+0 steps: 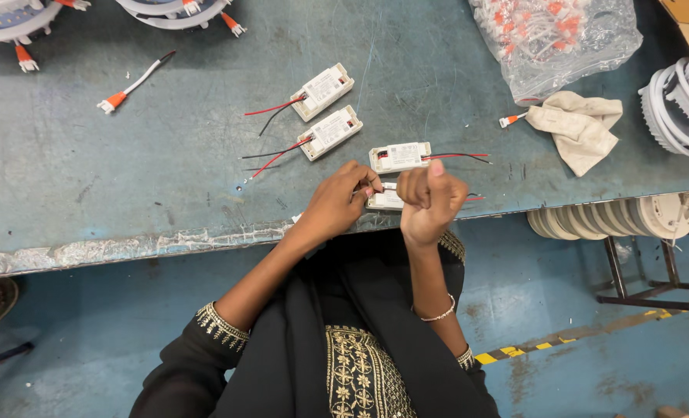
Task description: The person connects wires into electronic components using a small screwdriver tool by hand, repeatedly inserting small wires into connectors and securing them on the workbench.
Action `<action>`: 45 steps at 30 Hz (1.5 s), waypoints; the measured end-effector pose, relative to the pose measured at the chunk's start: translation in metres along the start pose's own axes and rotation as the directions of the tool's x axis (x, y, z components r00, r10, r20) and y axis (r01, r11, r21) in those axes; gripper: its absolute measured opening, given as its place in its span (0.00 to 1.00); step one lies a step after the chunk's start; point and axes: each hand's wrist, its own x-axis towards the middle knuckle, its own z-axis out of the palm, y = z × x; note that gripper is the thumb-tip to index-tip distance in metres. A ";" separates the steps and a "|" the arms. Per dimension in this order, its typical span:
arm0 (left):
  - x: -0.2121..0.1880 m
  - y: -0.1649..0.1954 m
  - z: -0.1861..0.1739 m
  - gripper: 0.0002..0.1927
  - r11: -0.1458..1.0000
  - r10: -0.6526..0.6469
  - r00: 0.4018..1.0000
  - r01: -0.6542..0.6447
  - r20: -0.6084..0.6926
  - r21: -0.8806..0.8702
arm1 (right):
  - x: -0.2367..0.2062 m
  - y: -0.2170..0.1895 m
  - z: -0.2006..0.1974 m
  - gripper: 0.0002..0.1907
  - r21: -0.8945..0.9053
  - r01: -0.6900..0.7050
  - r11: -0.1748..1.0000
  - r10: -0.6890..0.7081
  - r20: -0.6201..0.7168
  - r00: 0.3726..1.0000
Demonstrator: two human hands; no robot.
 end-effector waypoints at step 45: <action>-0.020 0.006 0.025 0.07 0.913 0.374 0.837 -0.257 -0.399 0.317 | 0.012 0.006 0.009 0.28 -0.094 -0.103 0.990 0.103 -0.001 0.995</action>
